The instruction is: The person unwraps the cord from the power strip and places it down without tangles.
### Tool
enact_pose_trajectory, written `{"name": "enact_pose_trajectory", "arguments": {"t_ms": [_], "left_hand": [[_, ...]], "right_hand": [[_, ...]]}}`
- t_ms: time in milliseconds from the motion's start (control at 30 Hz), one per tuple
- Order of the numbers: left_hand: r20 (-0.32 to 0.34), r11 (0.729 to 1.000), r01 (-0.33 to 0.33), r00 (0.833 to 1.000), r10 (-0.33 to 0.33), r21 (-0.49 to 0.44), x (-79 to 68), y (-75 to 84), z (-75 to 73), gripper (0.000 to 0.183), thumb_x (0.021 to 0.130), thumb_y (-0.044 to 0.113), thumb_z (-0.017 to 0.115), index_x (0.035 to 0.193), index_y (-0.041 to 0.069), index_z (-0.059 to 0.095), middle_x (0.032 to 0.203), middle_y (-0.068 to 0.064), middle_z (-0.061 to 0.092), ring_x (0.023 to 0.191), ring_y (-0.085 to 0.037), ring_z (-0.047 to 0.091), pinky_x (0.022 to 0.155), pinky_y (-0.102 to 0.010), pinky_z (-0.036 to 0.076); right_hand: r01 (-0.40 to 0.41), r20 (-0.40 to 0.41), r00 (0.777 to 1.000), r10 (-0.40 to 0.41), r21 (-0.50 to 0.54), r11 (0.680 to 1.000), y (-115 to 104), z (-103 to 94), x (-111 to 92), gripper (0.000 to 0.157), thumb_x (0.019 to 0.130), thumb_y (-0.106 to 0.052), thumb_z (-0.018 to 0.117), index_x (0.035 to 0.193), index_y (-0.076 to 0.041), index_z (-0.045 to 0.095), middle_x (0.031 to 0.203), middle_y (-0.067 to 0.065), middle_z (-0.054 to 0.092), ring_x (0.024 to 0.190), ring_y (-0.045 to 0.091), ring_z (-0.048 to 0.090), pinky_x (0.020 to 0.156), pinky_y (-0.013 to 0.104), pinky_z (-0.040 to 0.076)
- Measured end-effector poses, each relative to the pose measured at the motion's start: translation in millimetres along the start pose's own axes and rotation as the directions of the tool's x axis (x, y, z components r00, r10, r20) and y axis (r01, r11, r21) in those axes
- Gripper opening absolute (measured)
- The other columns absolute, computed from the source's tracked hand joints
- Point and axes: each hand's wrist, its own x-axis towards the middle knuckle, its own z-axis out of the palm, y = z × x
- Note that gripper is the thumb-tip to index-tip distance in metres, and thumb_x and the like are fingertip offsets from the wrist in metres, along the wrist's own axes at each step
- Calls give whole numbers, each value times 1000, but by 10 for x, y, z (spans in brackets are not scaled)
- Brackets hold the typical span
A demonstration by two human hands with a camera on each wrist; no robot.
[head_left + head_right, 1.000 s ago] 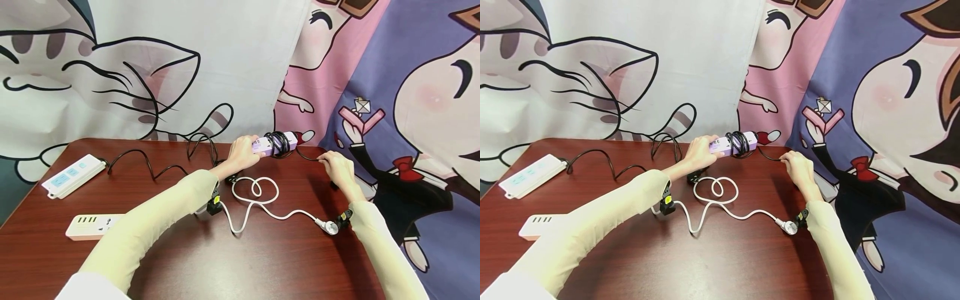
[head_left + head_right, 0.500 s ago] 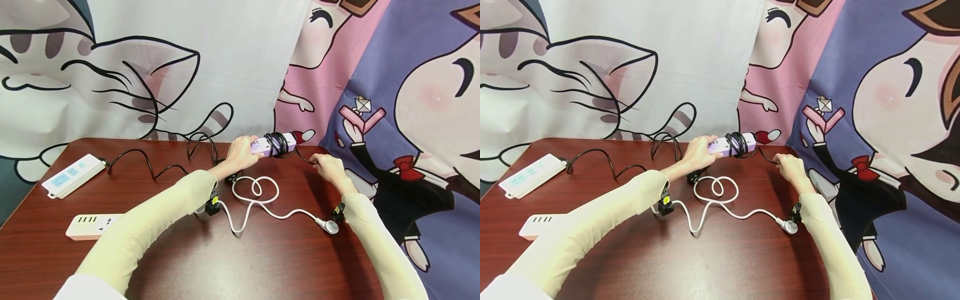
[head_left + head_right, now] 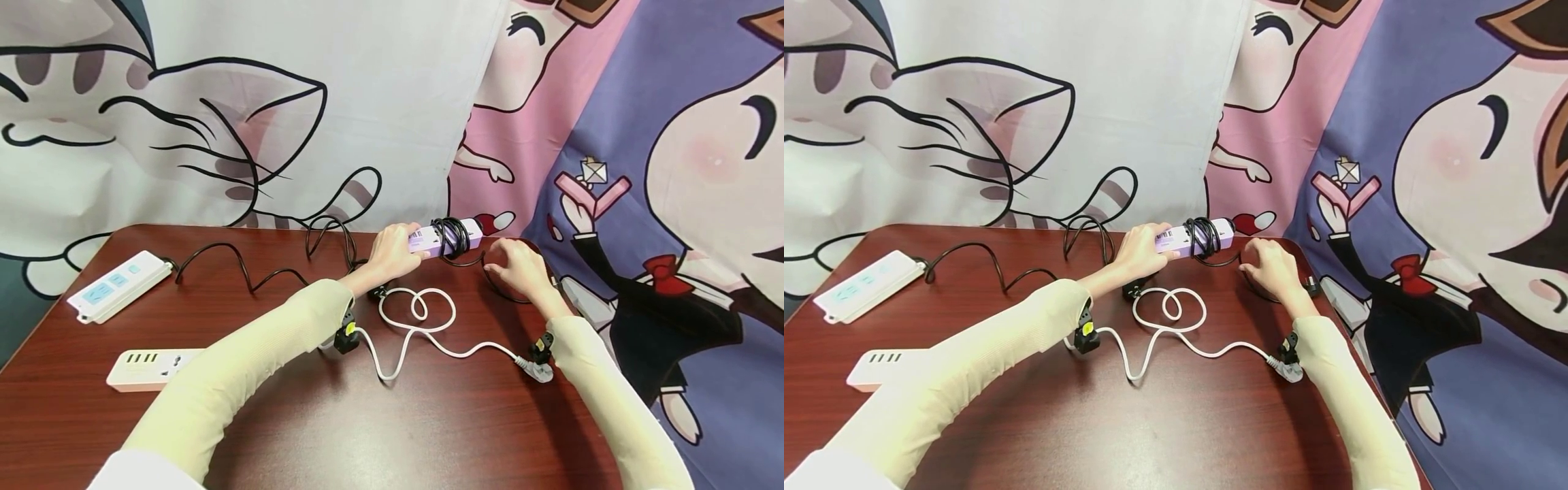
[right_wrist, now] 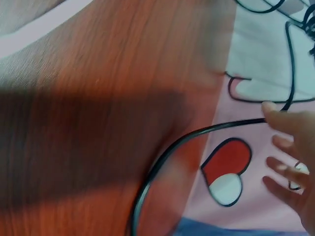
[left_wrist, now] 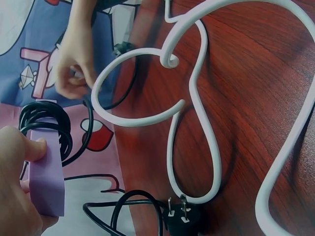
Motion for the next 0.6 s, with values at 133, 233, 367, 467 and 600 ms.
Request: {"name": "enact_pose_trajectory", "arguments": {"t_ms": [133, 233, 367, 467, 600], "left_hand": [[-7, 1000, 2, 1000, -2, -11, -4, -6, 6, 55, 79, 29, 73, 128, 7, 61, 120, -12, 67, 105, -28, 62, 85, -40, 48], [-23, 1000, -4, 1000, 4, -16, 15, -40, 48, 54, 78, 31, 73, 126, 9, 62, 118, -11, 68, 103, -28, 62, 83, -38, 47], [-24, 1000, -7, 1000, 6, -28, 6, -28, 45, 54, 78, 30, 73, 126, 8, 62, 117, -12, 68, 102, -28, 62, 83, -39, 47], [-7, 1000, 0, 1000, 0, -31, -18, 11, 0, 55, 79, 28, 73, 128, 6, 60, 119, -14, 67, 104, -29, 62, 85, -41, 47], [3, 1000, -4, 1000, 4, -15, -11, 1, 7, 56, 79, 29, 74, 128, 6, 60, 119, -12, 67, 104, -27, 62, 85, -40, 47]], "right_hand": [[153, -73, 986, -147, 79, 985, -166, 0, 27, 34, 76, -26, 80, 102, -9, 68, 104, 10, 65, 104, 28, 55, 84, 47, 46], [262, -86, 963, -254, 92, 961, -263, 37, 46, 28, 78, -25, 78, 100, -10, 71, 102, 9, 66, 102, 26, 54, 85, 44, 45], [347, -64, 938, -342, 85, 934, -349, 103, 62, 21, 81, -21, 75, 100, -11, 73, 97, 7, 68, 97, 24, 57, 85, 41, 45], [379, -50, 925, -376, 79, 922, -377, 146, 64, 19, 82, -17, 74, 99, -11, 73, 96, 7, 70, 95, 25, 60, 85, 41, 46], [376, -76, 926, -370, 88, 922, -373, 174, 64, 15, 81, -13, 74, 95, -9, 75, 92, 7, 72, 88, 24, 62, 80, 40, 47]]}}
